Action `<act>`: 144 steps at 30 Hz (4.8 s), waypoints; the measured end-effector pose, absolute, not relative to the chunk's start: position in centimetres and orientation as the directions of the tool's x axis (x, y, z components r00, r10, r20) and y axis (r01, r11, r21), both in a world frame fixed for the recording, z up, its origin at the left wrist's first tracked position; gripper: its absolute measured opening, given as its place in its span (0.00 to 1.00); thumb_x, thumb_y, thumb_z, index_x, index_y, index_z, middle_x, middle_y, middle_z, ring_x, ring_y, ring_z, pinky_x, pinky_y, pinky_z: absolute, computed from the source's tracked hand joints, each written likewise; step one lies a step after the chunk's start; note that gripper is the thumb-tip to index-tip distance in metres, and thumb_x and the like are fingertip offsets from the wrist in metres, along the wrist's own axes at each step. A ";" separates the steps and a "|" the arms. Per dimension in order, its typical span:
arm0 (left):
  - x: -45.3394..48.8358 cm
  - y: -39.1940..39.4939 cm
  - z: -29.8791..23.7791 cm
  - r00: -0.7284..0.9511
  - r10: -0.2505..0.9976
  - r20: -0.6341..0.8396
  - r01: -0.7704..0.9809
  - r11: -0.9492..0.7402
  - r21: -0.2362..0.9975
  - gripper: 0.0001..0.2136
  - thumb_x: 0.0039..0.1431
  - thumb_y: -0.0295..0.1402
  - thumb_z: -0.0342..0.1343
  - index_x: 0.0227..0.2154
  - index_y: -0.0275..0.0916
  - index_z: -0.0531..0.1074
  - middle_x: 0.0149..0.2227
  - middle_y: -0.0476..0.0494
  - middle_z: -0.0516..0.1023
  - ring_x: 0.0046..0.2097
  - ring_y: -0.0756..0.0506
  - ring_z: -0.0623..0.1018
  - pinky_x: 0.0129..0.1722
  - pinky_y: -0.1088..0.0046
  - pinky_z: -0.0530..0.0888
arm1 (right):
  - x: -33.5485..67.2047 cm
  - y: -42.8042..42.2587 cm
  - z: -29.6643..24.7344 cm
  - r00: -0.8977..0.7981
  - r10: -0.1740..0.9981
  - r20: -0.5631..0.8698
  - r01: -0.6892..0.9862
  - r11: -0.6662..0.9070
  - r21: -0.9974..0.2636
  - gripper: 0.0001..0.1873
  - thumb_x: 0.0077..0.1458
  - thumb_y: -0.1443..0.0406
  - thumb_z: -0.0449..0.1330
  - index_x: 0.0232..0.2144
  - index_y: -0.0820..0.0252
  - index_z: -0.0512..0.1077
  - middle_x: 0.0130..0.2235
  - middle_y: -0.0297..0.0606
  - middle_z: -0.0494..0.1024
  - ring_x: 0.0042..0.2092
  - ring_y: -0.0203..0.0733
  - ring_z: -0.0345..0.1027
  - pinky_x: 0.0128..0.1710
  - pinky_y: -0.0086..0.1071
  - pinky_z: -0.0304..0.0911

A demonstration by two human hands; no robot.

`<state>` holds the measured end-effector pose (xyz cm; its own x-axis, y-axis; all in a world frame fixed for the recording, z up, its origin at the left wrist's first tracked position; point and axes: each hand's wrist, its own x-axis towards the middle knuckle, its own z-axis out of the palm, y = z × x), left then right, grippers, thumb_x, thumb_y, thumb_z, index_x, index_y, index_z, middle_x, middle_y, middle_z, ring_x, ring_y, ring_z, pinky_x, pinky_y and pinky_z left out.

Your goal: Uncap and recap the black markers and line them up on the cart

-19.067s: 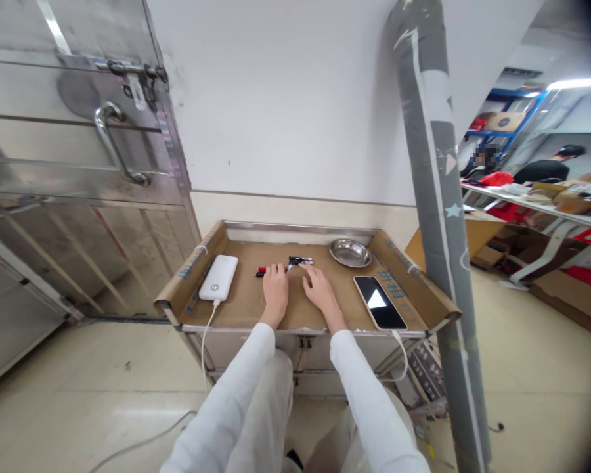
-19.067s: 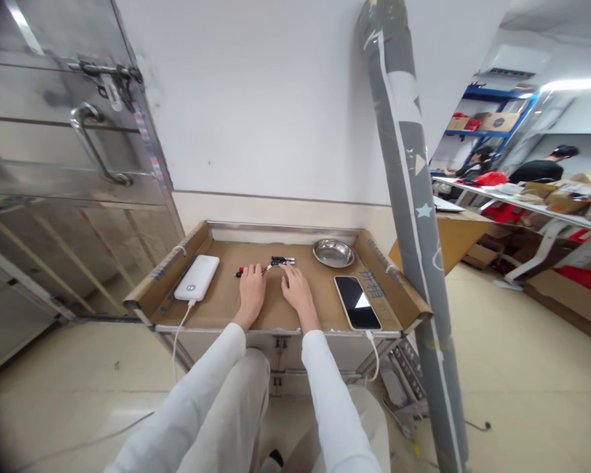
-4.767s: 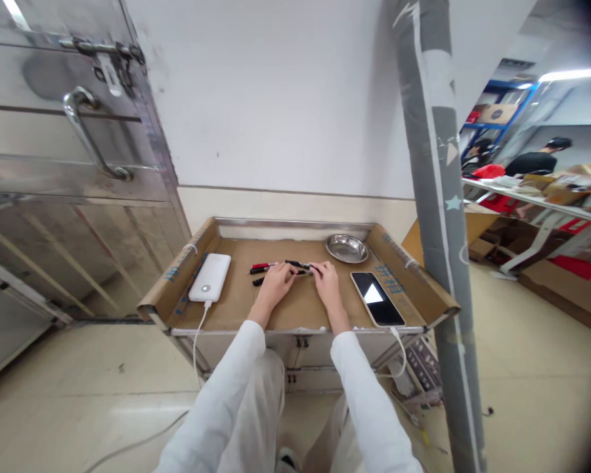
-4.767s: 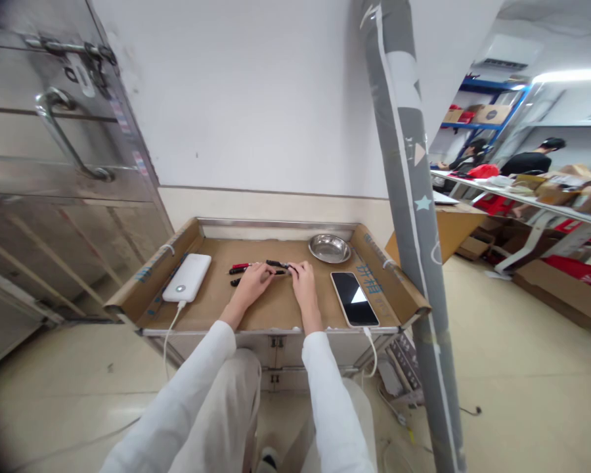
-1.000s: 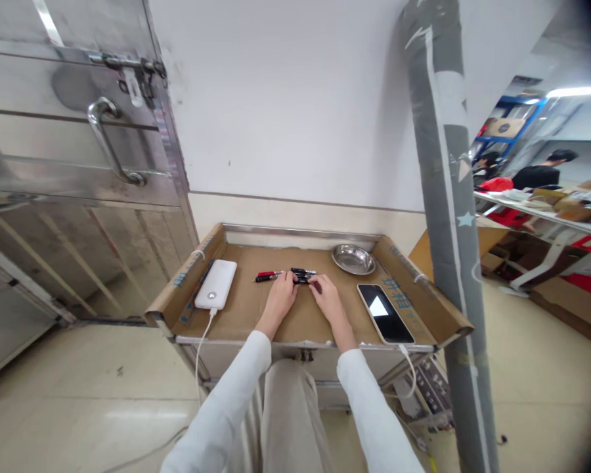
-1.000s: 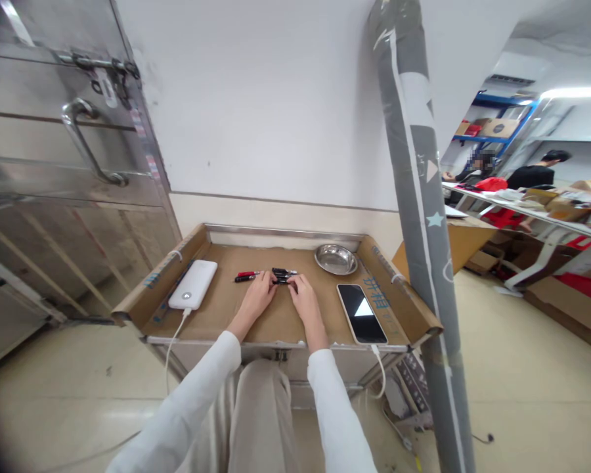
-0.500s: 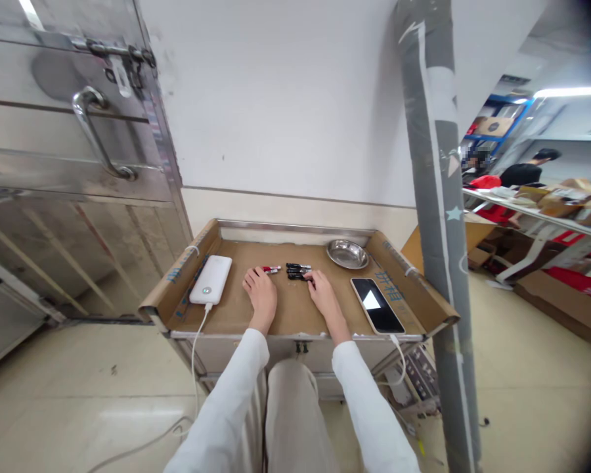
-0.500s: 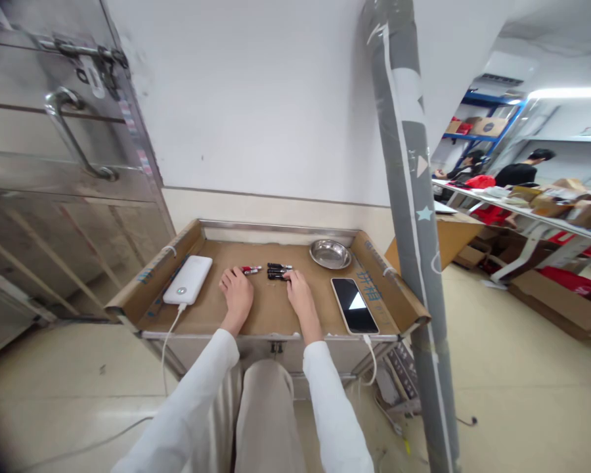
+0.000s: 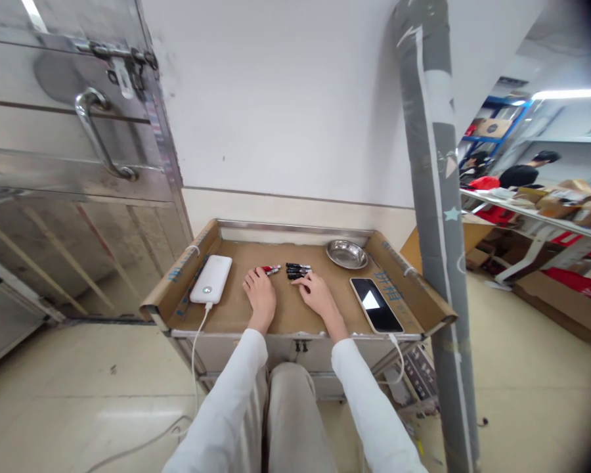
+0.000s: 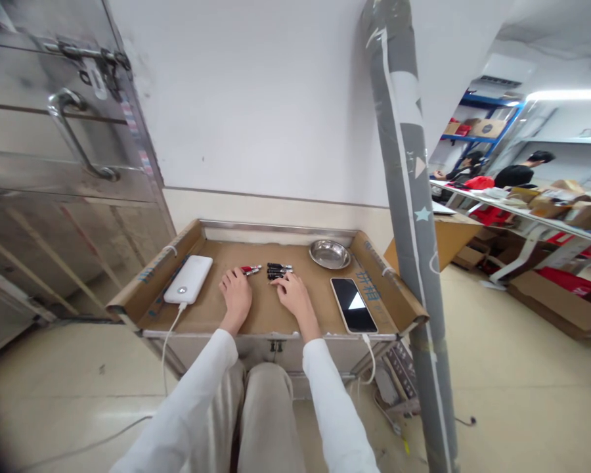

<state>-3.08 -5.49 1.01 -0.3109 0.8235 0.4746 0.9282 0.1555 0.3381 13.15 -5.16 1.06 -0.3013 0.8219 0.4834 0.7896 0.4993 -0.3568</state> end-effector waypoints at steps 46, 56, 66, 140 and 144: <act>-2.1 -3.6 1.2 0.194 0.685 0.702 0.396 -0.709 0.583 0.12 0.59 0.34 0.53 0.45 0.40 0.65 0.41 0.44 0.71 0.39 0.50 0.75 0.43 0.71 0.74 | 13.6 -5.1 0.3 -0.198 0.807 0.556 0.624 0.541 -0.564 0.15 0.55 0.71 0.50 0.43 0.58 0.70 0.44 0.42 0.73 0.47 0.41 0.68 0.49 0.36 0.63; -3.0 -5.0 2.5 0.018 0.677 0.736 0.480 -0.651 0.587 0.09 0.62 0.36 0.50 0.43 0.41 0.68 0.40 0.44 0.73 0.40 0.49 0.75 0.44 0.70 0.73 | 13.9 -5.0 0.0 -0.148 0.820 0.552 0.540 0.535 -0.650 0.18 0.56 0.69 0.51 0.48 0.57 0.70 0.49 0.43 0.74 0.51 0.42 0.68 0.53 0.38 0.61; -3.4 -4.7 2.2 -0.063 0.693 0.718 0.387 -0.646 0.658 0.10 0.62 0.37 0.50 0.42 0.39 0.69 0.39 0.44 0.74 0.39 0.50 0.76 0.41 0.72 0.74 | 13.7 -5.8 1.1 -0.085 0.840 0.537 0.530 0.494 -0.689 0.11 0.57 0.64 0.52 0.37 0.57 0.74 0.42 0.40 0.78 0.44 0.43 0.72 0.48 0.36 0.64; -2.6 -5.2 1.6 0.277 0.694 0.665 0.434 -0.707 0.558 0.17 0.61 0.34 0.51 0.52 0.43 0.62 0.44 0.44 0.70 0.46 0.48 0.74 0.49 0.69 0.70 | 13.4 -7.3 1.8 -0.151 0.794 0.589 0.633 0.535 -0.559 0.15 0.58 0.69 0.47 0.45 0.57 0.68 0.45 0.43 0.71 0.47 0.42 0.67 0.49 0.37 0.63; -2.8 -5.3 1.5 0.229 0.695 0.681 0.402 -0.705 0.584 0.16 0.60 0.35 0.52 0.51 0.43 0.62 0.44 0.43 0.72 0.43 0.49 0.75 0.48 0.69 0.72 | 13.5 -7.1 1.5 -0.210 0.799 0.563 0.571 0.568 -0.593 0.20 0.56 0.71 0.47 0.49 0.56 0.66 0.47 0.42 0.72 0.44 0.39 0.69 0.46 0.34 0.65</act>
<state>-2.77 -5.33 1.51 0.2291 0.6954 0.6811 0.4021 -0.7048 0.5844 13.50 -7.10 1.46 -0.2104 0.7995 0.5627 0.5706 0.5678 -0.5933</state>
